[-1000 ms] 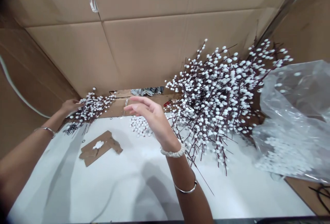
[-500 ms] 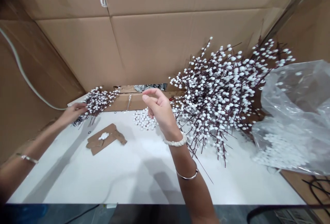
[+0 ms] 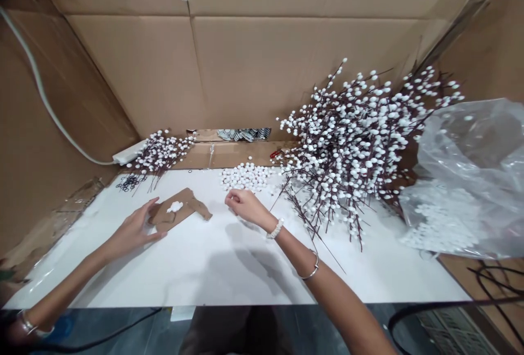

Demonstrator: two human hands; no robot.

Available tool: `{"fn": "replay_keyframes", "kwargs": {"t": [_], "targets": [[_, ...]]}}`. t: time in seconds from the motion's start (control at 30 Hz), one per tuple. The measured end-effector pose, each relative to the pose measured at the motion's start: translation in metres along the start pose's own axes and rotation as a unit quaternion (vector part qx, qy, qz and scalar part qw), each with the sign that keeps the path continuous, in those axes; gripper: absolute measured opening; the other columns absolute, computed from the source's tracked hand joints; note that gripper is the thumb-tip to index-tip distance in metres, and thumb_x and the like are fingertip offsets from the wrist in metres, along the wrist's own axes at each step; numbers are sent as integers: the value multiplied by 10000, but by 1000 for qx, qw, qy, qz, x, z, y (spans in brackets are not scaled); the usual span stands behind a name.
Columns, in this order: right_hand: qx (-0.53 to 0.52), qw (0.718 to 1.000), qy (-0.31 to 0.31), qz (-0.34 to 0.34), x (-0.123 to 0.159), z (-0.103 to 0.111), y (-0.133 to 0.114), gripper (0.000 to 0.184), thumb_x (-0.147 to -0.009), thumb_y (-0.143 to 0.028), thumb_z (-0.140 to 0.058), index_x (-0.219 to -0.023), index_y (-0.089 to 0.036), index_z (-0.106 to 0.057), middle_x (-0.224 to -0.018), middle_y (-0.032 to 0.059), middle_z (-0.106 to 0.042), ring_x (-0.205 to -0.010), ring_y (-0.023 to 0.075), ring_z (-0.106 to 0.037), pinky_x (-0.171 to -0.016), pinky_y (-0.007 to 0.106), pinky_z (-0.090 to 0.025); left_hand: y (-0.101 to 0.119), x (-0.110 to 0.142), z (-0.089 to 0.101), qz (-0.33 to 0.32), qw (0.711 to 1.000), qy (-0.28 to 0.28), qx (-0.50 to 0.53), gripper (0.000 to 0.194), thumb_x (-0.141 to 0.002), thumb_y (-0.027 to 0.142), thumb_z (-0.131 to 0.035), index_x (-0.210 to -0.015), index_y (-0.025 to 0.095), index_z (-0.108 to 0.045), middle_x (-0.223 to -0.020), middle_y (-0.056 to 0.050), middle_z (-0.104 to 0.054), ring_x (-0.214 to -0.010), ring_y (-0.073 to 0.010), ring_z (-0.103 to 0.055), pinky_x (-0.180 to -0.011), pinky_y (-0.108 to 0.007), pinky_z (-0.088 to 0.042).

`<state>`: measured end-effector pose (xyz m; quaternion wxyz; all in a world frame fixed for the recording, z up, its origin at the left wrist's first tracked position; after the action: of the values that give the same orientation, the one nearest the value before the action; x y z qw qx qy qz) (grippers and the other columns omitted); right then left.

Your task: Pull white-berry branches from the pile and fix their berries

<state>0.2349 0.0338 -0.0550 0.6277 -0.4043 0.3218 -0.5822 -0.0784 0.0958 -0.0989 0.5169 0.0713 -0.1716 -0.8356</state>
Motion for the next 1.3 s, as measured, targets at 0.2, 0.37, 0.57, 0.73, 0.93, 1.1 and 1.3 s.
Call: {"fn": "replay_keyframes", "kwargs": {"t": [0.2, 0.37, 0.57, 0.73, 0.93, 1.1, 1.3], "targets": [[22, 999, -8, -29, 11, 1, 21, 157, -869, -251, -507, -803, -159, -616, -577, -16, -569, -526, 116, -476, -558, 232, -347, 14, -12, -5, -66, 997, 41, 24, 892, -770, 582, -630, -1480, 197, -254, -1401, -166, -507, -1239, -336, -521, -1007, -473, -406], [57, 996, 61, 5, 16, 15, 31, 177, -866, -193, -461, -952, -171, -614, -619, -46, -468, -596, 124, -443, -600, 236, -326, 18, -29, -7, -68, 997, 33, 16, 897, -759, 603, -626, -1473, 194, -269, -1420, -169, -494, -1273, -353, -490, -1023, -487, -386], [71, 990, 118, -6, 33, 58, 44, 181, -882, -281, -461, -937, -184, -603, -512, -81, -351, -493, 120, -337, -524, 241, -247, 64, -37, 11, -98, 993, 65, -5, 868, -797, 645, -583, -1476, 222, -246, -1534, -170, -333, -1399, -377, -323, -1093, -533, -296], [62, 986, 152, -37, 49, 98, 46, 206, -864, -336, -501, -905, -168, -612, -513, -56, -466, -488, 124, -424, -521, 244, -315, 128, -48, 16, -185, 975, 123, 31, 622, -918, 532, -482, -1438, 242, -301, -1466, -141, -426, -1348, -322, -397, -1085, -500, -320], [-6, 980, 197, -19, 74, 154, 23, 300, -862, -436, -557, -952, -158, -624, -597, -28, -539, -532, 126, -487, -525, 254, -369, 175, -55, -1, -271, 945, 185, 16, 478, -956, 341, -461, -1405, 217, -352, -1381, -144, -502, -1286, -295, -454, -1062, -479, -353], [38, 959, 280, -1, 90, 217, -1, 262, -836, -403, -590, -934, -164, -639, -752, 21, -623, -635, 149, -591, -624, 289, -452, 180, -50, -19, -311, 930, 195, -19, 403, -946, 247, -449, -1347, 207, -430, -1317, -138, -564, -1239, -279, -506, -1055, -487, -365], [86, 955, 283, 37, 86, 269, -49, 223, -833, -388, -595, -917, -187, -642, -879, 58, -667, -718, 168, -633, -693, 312, -503, 165, -50, -21, -305, 929, 210, 2, 395, -937, 230, -466, -1332, 222, -442, -1275, -117, -598, -1184, -263, -553, -992, -440, -442]]}}
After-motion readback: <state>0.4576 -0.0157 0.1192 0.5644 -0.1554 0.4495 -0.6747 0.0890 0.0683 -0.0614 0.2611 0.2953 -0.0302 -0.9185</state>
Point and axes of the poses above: each hand's wrist, its own x-axis away from the middle knuckle, its own z-axis out of the back of the hand, y = z × x, the point moved 7 cm from there along -x, towards the middle knuckle
